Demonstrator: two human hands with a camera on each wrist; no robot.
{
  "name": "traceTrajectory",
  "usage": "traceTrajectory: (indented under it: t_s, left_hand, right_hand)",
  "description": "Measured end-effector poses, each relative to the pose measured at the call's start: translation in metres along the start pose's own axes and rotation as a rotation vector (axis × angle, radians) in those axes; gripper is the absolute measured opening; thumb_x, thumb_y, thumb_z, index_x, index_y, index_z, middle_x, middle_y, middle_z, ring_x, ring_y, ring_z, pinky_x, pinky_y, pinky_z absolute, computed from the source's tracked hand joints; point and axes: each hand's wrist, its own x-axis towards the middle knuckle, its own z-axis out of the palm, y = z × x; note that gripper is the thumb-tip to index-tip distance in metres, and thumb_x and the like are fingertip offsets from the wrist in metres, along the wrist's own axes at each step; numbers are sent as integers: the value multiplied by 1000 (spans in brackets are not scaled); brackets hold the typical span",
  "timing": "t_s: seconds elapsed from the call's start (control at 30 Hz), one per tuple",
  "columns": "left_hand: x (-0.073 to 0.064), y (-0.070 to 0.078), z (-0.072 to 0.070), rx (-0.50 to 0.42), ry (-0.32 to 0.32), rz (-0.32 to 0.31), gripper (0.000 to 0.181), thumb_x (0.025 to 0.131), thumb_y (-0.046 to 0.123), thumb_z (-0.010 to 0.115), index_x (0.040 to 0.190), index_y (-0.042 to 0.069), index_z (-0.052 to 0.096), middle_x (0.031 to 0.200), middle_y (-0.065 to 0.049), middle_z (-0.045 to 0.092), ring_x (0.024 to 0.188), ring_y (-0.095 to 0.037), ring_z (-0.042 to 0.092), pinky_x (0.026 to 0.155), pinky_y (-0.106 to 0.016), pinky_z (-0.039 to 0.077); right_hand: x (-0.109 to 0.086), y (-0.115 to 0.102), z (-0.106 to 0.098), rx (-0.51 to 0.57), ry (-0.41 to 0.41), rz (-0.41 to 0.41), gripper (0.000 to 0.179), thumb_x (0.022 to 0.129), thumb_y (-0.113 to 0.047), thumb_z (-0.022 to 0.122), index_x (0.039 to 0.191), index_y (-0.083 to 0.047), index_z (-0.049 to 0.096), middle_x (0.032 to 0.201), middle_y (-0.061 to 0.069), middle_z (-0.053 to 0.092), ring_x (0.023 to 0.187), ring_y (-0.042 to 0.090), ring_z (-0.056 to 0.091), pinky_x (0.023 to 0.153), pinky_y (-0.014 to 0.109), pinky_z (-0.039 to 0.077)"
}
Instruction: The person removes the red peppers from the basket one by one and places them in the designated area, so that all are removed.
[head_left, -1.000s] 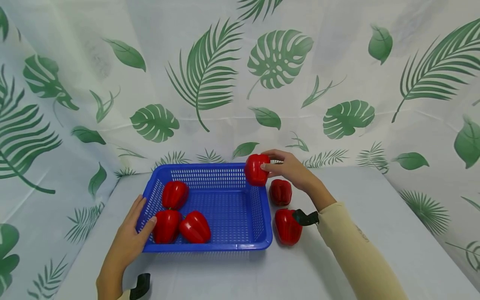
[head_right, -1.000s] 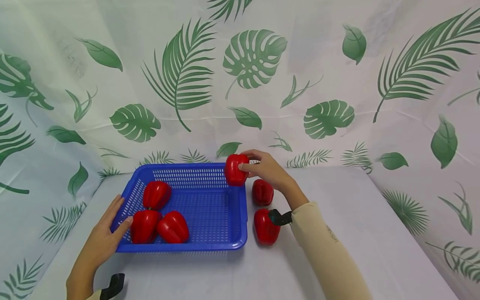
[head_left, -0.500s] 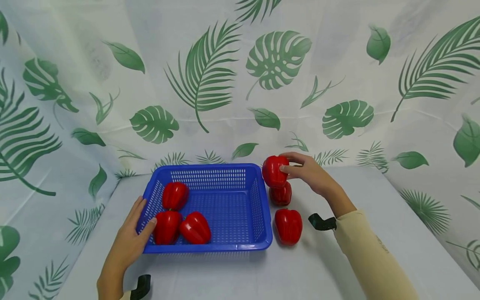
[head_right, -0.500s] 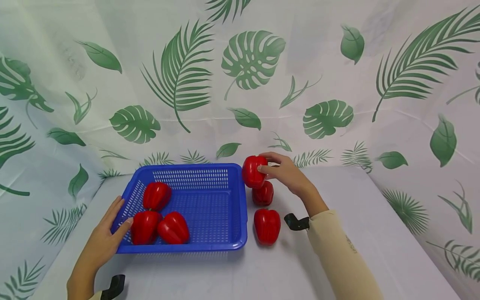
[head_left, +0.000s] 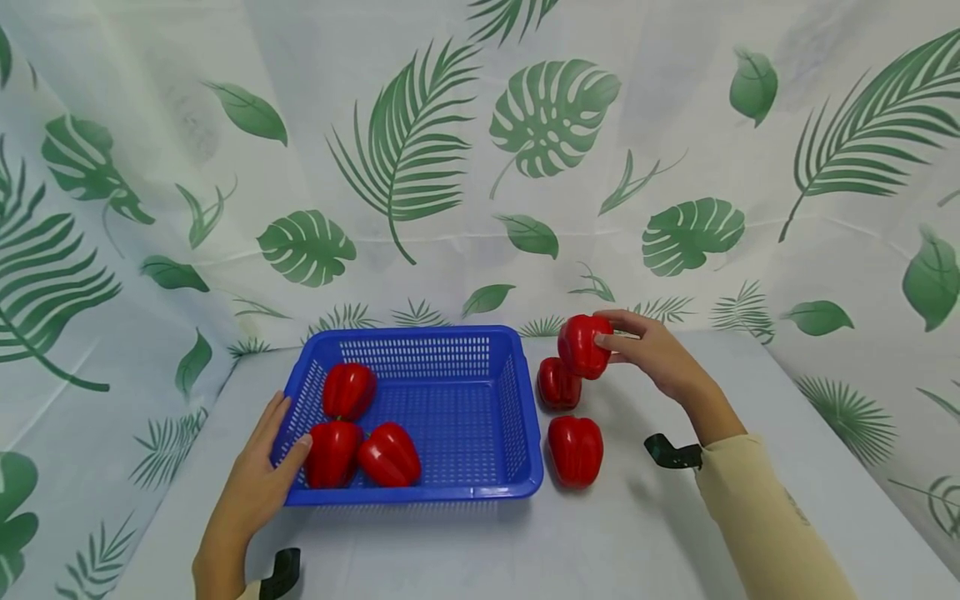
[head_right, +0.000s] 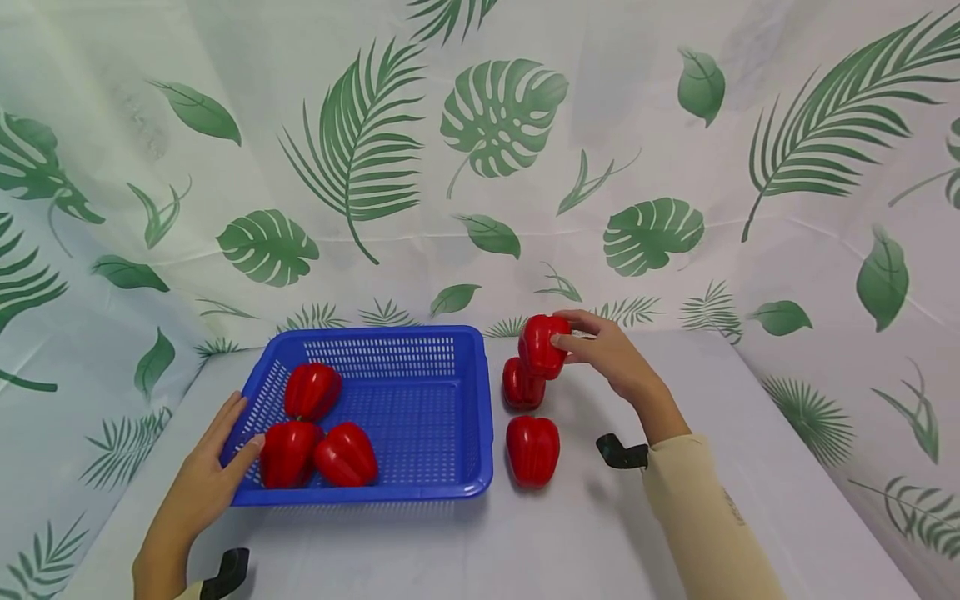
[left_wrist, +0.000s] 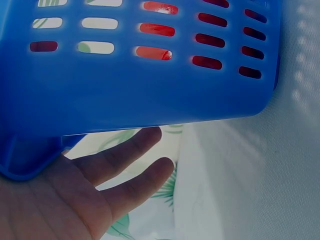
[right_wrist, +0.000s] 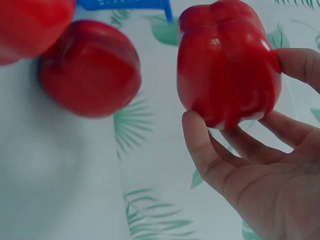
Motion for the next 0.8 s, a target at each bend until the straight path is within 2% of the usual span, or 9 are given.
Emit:
traceTrajectory:
  t_s: [0.37,0.8]
  left_hand:
    - [0,-1,0,-3,13,18,83,110,43,55,172,7,14,179,-19,5,158,-55,12,115,-80,21]
    - [0,-2,0,9,5,5,84,110,44,55,172,7,14,178,-20,5,158,-55,13,115,-80,21]
  right_hand:
    - [-9,25,-14,22,28,56,69,105,-23,68,163,1,38,157,29,45,134,46,52,87,24,61]
    - [-13,62,-18,-20,-10,121,70,108,-25,65,165,3,34,162,32,39,139,48,48,99,42,60]
